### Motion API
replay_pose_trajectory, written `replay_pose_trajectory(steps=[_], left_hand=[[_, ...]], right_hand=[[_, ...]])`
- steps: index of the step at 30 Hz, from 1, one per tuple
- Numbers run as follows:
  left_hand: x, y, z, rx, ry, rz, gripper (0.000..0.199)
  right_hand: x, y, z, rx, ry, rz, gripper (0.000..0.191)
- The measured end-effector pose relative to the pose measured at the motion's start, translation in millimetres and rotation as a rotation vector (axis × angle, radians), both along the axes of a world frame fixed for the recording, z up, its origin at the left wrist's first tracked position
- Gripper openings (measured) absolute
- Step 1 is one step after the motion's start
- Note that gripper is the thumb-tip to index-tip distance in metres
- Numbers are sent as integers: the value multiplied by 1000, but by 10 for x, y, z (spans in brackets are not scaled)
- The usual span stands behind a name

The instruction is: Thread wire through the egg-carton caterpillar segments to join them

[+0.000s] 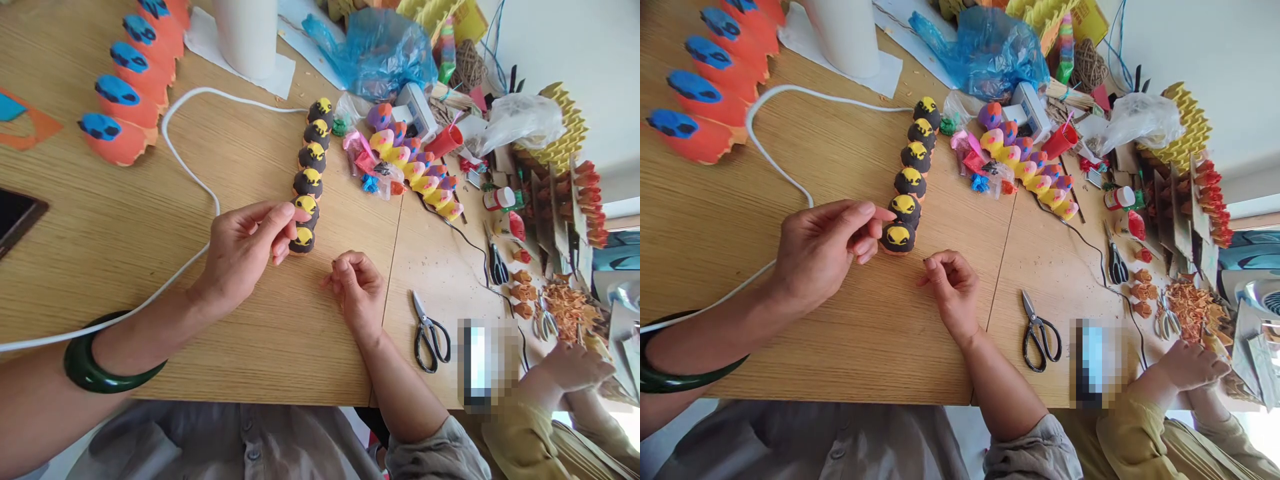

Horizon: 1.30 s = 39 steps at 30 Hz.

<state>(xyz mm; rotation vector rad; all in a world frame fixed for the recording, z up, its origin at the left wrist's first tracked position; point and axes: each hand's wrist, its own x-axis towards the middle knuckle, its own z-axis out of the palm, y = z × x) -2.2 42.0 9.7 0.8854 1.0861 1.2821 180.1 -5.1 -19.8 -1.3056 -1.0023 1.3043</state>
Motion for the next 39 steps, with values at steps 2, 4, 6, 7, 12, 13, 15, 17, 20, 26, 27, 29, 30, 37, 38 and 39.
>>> replay_pose_trajectory(steps=[2, 4, 6, 7, 12, 13, 15, 17, 20, 26, 27, 29, 30, 37, 38, 39], left_hand=[[1, -13, -10, 6, 14, -21, 24], [3, -33, -17, 28, 52, -48, 26], [2, -58, -14, 61, 102, -77, 27], [1, -70, -8, 74, 127, -90, 28], [17, -123, 22, 186, 291, -232, 21], [27, -131, 18, 221, 322, -272, 18], [50, -146, -2, 292, 370, -318, 20], [70, -159, -29, 350, 413, -332, 17], [77, -172, -48, 427, 470, -322, 8], [52, -168, -12, 430, 524, -254, 9], [52, -167, -8, 424, 525, -242, 9], [55, -166, -5, 416, 527, -235, 9], [57, -167, -5, 414, 528, -241, 10], [56, -160, -15, 377, 482, -276, 21], [55, -159, -21, 384, 480, -278, 21], [55, -158, -27, 393, 483, -282, 19]], right_hand=[[-5, 0, 4, -10, -13, -2, 43], [-6, -1, 2, -18, -7, -2, 45], [-4, -3, -4, -17, 3, -12, 42], [-2, -5, -7, -20, 8, -10, 42], [4, -16, -6, -34, 14, 38, 48], [4, -18, -2, -24, 11, 35, 47], [3, -19, 7, -3, 5, 30, 47], [1, -19, 16, 14, -6, 41, 46], [-8, -23, 22, 21, -14, 77, 48], [-25, -29, 35, -4, 71, 107, 47], [-27, -28, 42, -2, 68, 99, 45], [-31, -27, 59, 18, 42, 73, 41], [-33, -25, 67, 34, 28, 62, 40], [-42, -16, 93, 83, 3, 29, 37], [-42, -16, 95, 86, -1, 32, 38], [-43, -16, 98, 87, -7, 40, 39]])
